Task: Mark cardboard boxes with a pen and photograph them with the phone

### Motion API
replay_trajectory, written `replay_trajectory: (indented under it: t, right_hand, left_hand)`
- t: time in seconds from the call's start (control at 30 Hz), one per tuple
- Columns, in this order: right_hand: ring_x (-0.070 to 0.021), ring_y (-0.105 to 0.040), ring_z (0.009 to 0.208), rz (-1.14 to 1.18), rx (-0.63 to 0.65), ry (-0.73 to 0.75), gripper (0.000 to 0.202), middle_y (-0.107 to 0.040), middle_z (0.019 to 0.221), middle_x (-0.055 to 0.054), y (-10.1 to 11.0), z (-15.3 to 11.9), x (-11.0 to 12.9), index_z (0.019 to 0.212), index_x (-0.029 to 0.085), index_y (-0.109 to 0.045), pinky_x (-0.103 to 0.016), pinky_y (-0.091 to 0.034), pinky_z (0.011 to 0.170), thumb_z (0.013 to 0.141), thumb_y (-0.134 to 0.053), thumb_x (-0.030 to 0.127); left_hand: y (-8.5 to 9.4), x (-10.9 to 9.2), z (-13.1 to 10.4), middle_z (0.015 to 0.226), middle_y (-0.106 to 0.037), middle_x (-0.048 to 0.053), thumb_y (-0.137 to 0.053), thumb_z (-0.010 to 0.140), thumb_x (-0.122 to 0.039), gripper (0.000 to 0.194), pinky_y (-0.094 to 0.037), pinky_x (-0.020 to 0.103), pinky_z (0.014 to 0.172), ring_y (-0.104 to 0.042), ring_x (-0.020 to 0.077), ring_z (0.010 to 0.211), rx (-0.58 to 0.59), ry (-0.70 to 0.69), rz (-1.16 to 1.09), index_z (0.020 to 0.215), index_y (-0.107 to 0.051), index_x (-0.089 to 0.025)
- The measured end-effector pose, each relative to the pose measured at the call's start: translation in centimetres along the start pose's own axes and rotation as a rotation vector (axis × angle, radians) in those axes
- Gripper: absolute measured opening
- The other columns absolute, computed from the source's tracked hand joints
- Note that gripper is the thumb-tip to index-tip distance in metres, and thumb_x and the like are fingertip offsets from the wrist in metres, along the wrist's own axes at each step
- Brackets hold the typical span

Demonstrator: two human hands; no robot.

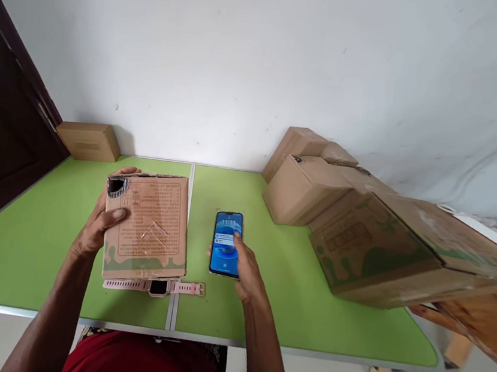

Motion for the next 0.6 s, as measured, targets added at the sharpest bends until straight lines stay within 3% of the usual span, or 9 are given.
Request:
replay_trajectory:
  t: [0.1, 0.23, 0.4, 0.6]
  right_hand:
    - [-0.0359, -0.085, 0.079, -0.087, 0.002, 0.003, 0.055, -0.086, 0.084, -0.013, -0.2, 2.4, -1.6, 0.088, 0.019, -0.078, -0.046, -0.069, 0.073, 0.069, -0.088, 0.07]
    - [-0.0339, -0.082, 0.072, -0.227, 0.003, 0.037, 0.057, -0.084, 0.077, -0.011, -0.3, 4.4, -2.7, 0.077, 0.022, -0.072, -0.045, -0.067, 0.071, 0.062, -0.084, 0.075]
    - [-0.0313, -0.077, 0.069, -0.524, -0.077, 0.119, 0.052, -0.08, 0.072, -0.008, 0.7, 5.0, -2.3, 0.074, 0.024, -0.069, -0.04, -0.059, 0.066, 0.074, -0.066, 0.075]
    - [-0.033, -0.076, 0.083, -0.926, -0.19, 0.22, 0.032, -0.082, 0.086, -0.013, 1.2, 3.9, -0.7, 0.072, 0.025, -0.065, -0.038, -0.05, 0.072, 0.087, -0.059, 0.052]
  left_hand:
    - [0.0, 0.1, 0.0, 0.152, -0.062, 0.013, -0.077, 0.086, -0.044, 0.077, -0.055, 0.055, 0.109, -0.061, 0.0409, 0.137, -0.003, 0.002, 0.009, 0.156, -0.05, -0.027]
    - [-0.1, 0.0, 0.0, 0.154, -0.061, 0.013, -0.078, 0.085, -0.045, 0.079, -0.054, 0.055, 0.109, -0.059, 0.042, 0.138, -0.004, -0.009, 0.028, 0.156, -0.049, -0.027]
    - [-0.4, -0.1, 0.0, 0.156, -0.059, 0.012, -0.077, 0.086, -0.046, 0.08, -0.051, 0.058, 0.113, -0.055, 0.0426, 0.143, -0.001, 0.008, 0.026, 0.158, -0.047, -0.028]
    - [-0.5, -0.3, -0.3, 0.156, -0.056, 0.012, -0.077, 0.085, -0.05, 0.083, -0.05, 0.059, 0.116, -0.057, 0.0419, 0.14, 0.013, 0.03, 0.078, 0.158, -0.043, -0.029]
Point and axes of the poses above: each hand's wrist, its own z-axis towards the middle knuckle, its own y-axis out of the back of the hand, x = y × z, the point moved 6 cm from there along z, towards the middle knuckle
